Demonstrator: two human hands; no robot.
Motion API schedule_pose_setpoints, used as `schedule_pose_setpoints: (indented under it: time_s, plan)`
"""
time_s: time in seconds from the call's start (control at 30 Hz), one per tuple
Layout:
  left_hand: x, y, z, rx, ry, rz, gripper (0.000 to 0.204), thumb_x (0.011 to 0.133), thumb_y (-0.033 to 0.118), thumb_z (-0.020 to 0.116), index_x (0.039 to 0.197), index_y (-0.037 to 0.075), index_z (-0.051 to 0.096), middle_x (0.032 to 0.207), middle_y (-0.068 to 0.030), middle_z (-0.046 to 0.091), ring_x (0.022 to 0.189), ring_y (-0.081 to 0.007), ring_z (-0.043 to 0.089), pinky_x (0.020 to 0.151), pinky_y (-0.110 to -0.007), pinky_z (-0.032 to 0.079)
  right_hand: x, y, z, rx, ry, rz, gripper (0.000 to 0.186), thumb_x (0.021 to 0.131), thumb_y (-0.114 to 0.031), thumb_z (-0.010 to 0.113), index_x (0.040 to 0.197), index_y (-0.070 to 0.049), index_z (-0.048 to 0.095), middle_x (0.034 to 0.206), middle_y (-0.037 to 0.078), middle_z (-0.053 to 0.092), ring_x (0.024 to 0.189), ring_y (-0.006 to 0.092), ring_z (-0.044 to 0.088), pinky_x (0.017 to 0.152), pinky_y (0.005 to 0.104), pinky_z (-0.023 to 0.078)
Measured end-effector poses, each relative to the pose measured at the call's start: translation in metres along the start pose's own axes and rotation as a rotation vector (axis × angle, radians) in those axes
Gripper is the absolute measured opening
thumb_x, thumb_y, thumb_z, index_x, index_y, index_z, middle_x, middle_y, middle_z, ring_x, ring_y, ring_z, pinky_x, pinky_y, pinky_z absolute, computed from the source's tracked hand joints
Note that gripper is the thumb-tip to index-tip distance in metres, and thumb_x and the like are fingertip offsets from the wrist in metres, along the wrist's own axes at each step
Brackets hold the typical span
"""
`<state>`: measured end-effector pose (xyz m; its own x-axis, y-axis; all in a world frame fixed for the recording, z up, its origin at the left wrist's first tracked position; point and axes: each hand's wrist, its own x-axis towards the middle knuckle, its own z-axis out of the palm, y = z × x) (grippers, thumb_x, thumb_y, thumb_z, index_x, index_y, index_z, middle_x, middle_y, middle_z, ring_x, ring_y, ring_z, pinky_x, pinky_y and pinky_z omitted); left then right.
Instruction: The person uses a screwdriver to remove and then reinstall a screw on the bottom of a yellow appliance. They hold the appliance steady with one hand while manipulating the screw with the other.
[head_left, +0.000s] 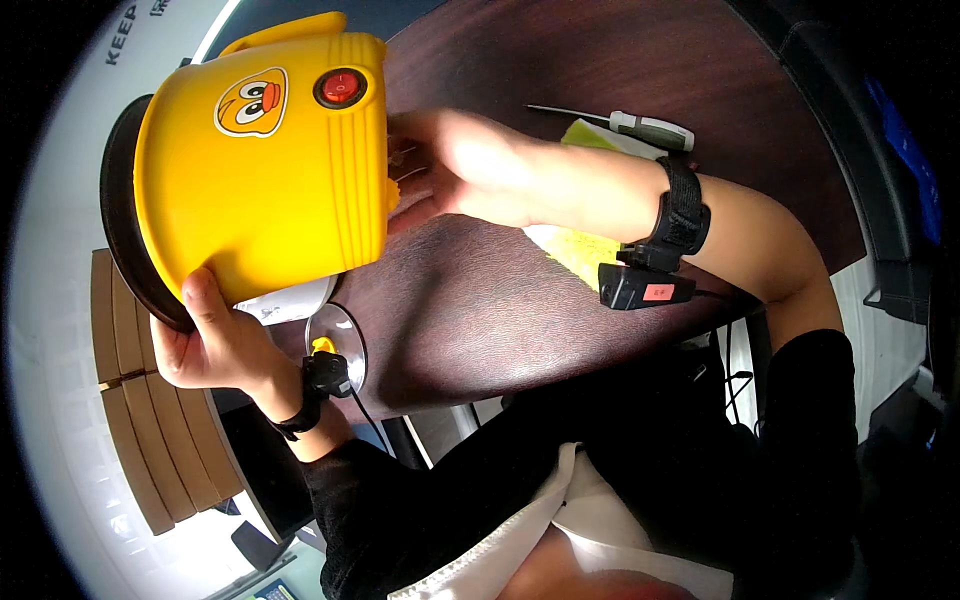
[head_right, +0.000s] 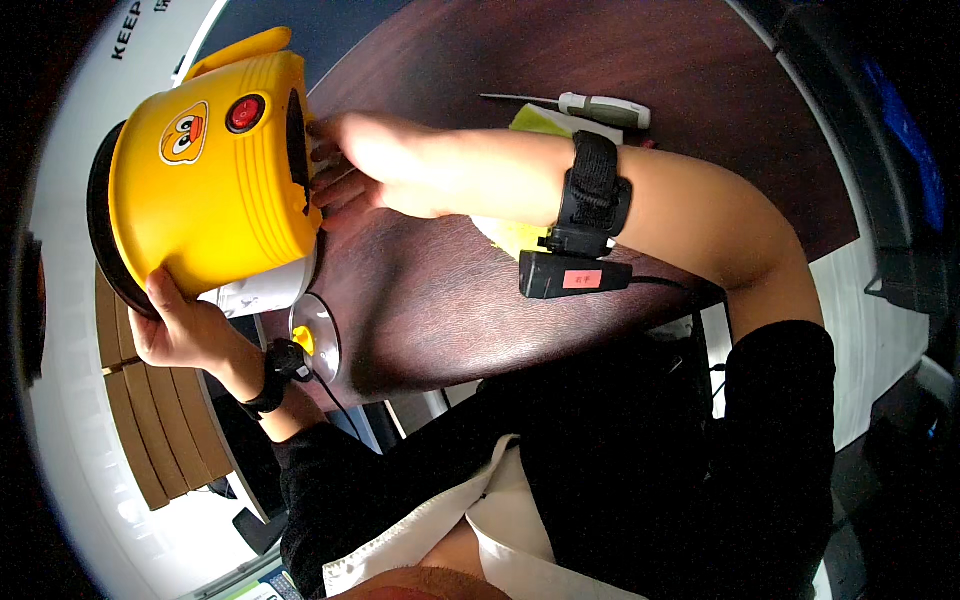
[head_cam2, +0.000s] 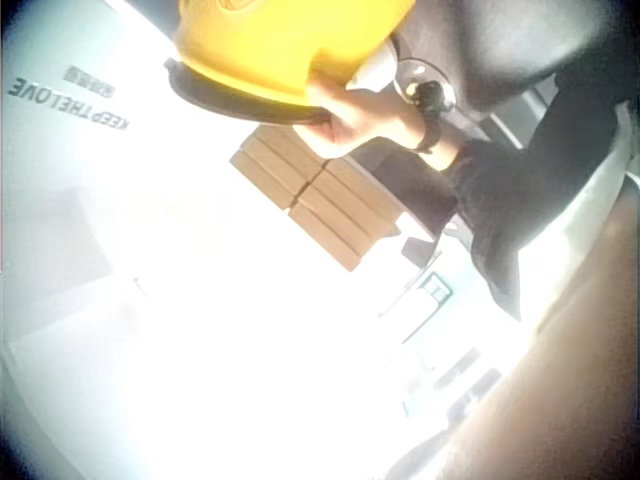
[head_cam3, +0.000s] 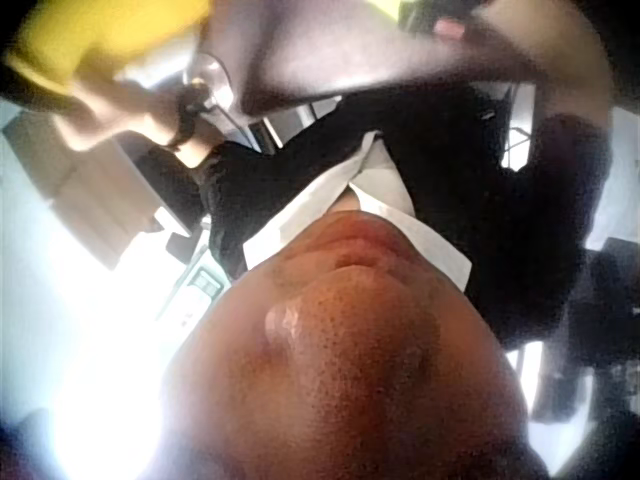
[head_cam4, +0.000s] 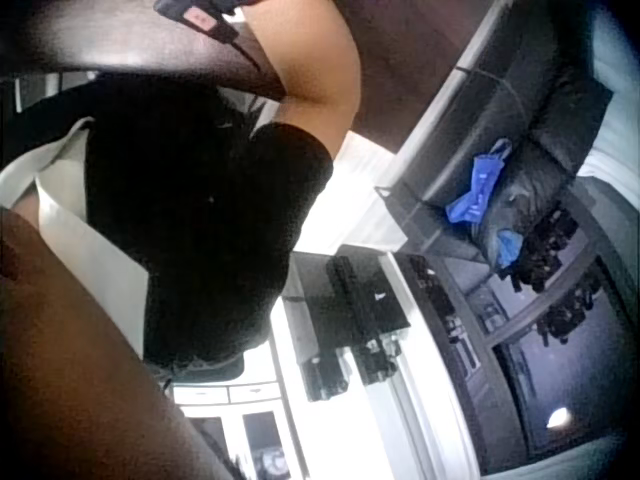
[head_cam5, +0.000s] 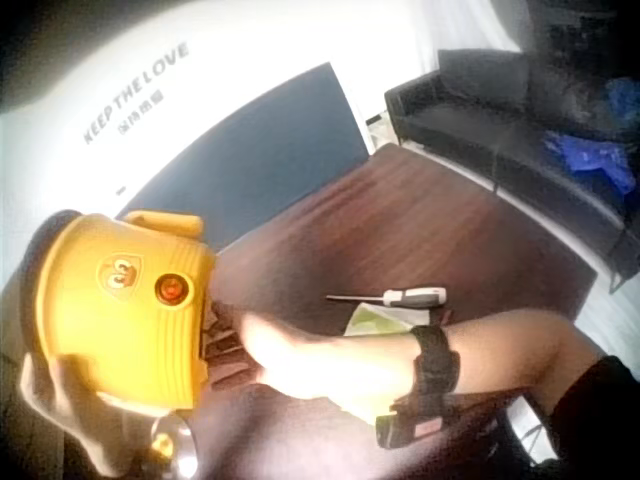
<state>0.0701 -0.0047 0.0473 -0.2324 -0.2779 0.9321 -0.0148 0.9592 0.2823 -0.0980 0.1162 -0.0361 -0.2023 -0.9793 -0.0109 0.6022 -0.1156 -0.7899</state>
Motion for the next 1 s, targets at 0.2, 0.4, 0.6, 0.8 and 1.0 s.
schedule_pose_setpoints:
  time_s: [0.2, 0.4, 0.6, 0.8, 1.0]
  plan:
    - [-0.002, 0.000, 0.001, -0.012, 0.045, -0.097, 0.020, 0.085, 0.012, 0.061, 0.085, -0.008, 0.063, 0.081, -0.0117, 0.065, 0.065, -0.0119, 0.059, 0.060, -0.023, 0.049, 0.005, 0.005, 0.005, 0.156, -0.016, -0.022, 0.022, 0.089, -0.012, 0.039, 0.101, 0.001, 0.051, 0.081, 0.006, 0.053, 0.071, 0.0154, 0.053, 0.065, 0.0266, 0.047]
    - [-0.018, -0.034, 0.018, -0.082, 0.055, -0.292, 0.018, 0.086, 0.013, 0.059, 0.086, -0.004, 0.063, 0.082, -0.0110, 0.065, 0.066, -0.0116, 0.060, 0.060, -0.023, 0.050, 0.033, 0.014, -0.040, 0.127, 0.118, 0.063, 0.015, 0.088, -0.015, 0.042, 0.088, -0.002, 0.049, 0.074, 0.002, 0.040, 0.064, 0.0119, 0.041, 0.057, 0.0255, 0.041]
    - [-0.046, -0.058, 0.032, -0.412, 0.084, -0.683, 0.024, 0.087, 0.020, 0.060, 0.097, -0.001, 0.063, 0.088, -0.0095, 0.066, 0.075, -0.0144, 0.063, 0.071, -0.025, 0.051, 0.033, 0.018, -0.078, -0.014, 0.307, 0.181, 0.026, 0.086, -0.011, 0.040, 0.105, 0.005, 0.048, 0.089, 0.011, 0.050, 0.080, 0.0200, 0.052, 0.075, 0.0328, 0.047]
    - [-0.063, -0.069, 0.040, -0.609, 0.089, -0.935, 0.026, 0.087, 0.022, 0.059, 0.096, -0.002, 0.061, 0.091, -0.0097, 0.065, 0.076, -0.0155, 0.063, 0.071, -0.026, 0.051, 0.024, 0.012, -0.091, -0.258, 0.243, 0.272, 0.045, 0.078, 0.006, 0.036, 0.123, 0.008, 0.038, 0.115, 0.022, 0.044, 0.110, 0.0328, 0.048, 0.095, 0.0454, 0.043]
    - [-0.079, -0.080, 0.044, -0.587, 0.122, -0.986, 0.024, 0.085, 0.021, 0.063, 0.091, -0.002, 0.062, 0.088, -0.0093, 0.066, 0.075, -0.0139, 0.063, 0.070, -0.024, 0.049, 0.030, 0.012, -0.104, -0.280, 0.279, 0.361, 0.033, 0.082, 0.003, 0.040, 0.114, 0.006, 0.046, 0.105, 0.019, 0.049, 0.101, 0.0300, 0.055, 0.086, 0.0431, 0.049]
